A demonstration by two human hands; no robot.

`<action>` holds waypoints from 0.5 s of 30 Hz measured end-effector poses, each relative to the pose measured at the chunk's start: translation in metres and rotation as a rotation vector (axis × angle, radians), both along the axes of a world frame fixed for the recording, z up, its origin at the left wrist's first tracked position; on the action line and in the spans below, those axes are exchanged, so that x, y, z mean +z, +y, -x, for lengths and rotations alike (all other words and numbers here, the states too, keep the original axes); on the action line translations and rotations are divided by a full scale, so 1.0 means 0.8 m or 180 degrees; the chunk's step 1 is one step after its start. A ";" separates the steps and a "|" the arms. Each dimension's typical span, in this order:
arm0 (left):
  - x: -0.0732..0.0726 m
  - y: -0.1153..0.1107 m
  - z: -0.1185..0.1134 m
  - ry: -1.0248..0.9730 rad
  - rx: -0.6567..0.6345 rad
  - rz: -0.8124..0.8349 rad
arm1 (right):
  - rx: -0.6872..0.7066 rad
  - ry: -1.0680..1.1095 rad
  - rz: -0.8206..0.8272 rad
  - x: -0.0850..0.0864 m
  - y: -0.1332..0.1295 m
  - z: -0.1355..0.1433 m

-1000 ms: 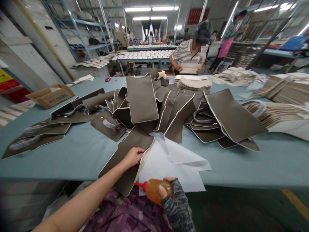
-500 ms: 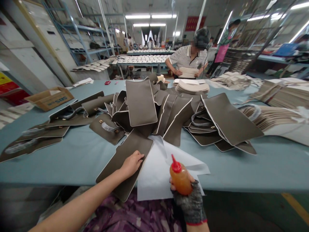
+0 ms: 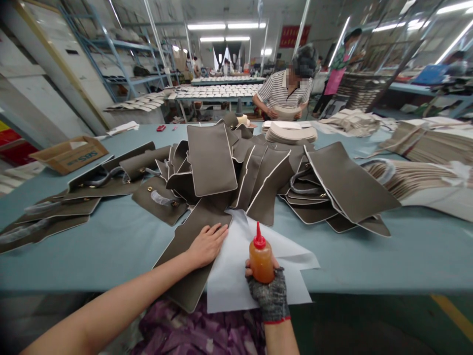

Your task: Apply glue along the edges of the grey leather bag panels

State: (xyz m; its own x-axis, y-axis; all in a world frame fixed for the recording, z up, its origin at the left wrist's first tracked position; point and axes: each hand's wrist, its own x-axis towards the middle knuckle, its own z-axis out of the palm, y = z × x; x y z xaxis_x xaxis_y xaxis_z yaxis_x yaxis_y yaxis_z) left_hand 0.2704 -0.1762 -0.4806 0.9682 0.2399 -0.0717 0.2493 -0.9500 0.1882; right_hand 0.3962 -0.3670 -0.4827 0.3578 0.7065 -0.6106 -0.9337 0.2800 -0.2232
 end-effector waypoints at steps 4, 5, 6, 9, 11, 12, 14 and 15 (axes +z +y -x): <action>-0.006 -0.018 0.003 -0.0112 0.0123 -0.0157 | -0.0041 -0.0027 0.0084 0.002 0.001 0.000; -0.003 -0.021 0.005 -0.0127 0.0151 -0.0188 | -0.0047 -0.0025 0.0122 0.002 0.001 0.000; 0.002 -0.023 0.009 -0.0139 0.0180 -0.0214 | -0.0047 -0.0023 0.0140 0.002 0.001 0.000; 0.026 -0.016 0.026 -0.0242 0.0397 -0.0339 | -0.0001 -0.0033 0.0083 0.002 0.001 0.000; 0.045 -0.001 0.041 -0.0273 0.0985 -0.0452 | 0.0035 -0.0024 0.0040 0.003 0.001 0.000; 0.053 0.009 0.049 -0.0183 0.1385 -0.0423 | 0.0039 -0.0007 0.0029 0.003 0.001 0.001; 0.067 0.027 0.065 0.0148 0.2058 -0.0210 | 0.0030 0.0046 0.0017 0.004 0.001 0.001; 0.072 0.033 0.071 0.0314 0.2220 -0.0075 | 0.0010 0.0064 0.0011 0.004 0.002 0.001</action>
State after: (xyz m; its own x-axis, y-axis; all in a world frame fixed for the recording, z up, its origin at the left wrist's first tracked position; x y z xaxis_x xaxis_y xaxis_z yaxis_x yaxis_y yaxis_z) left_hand 0.2139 -0.1496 -0.4227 0.5772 0.8048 -0.1383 0.8165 -0.5658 0.1148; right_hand 0.3952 -0.3657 -0.4794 0.3432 0.7054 -0.6201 -0.9389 0.2762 -0.2055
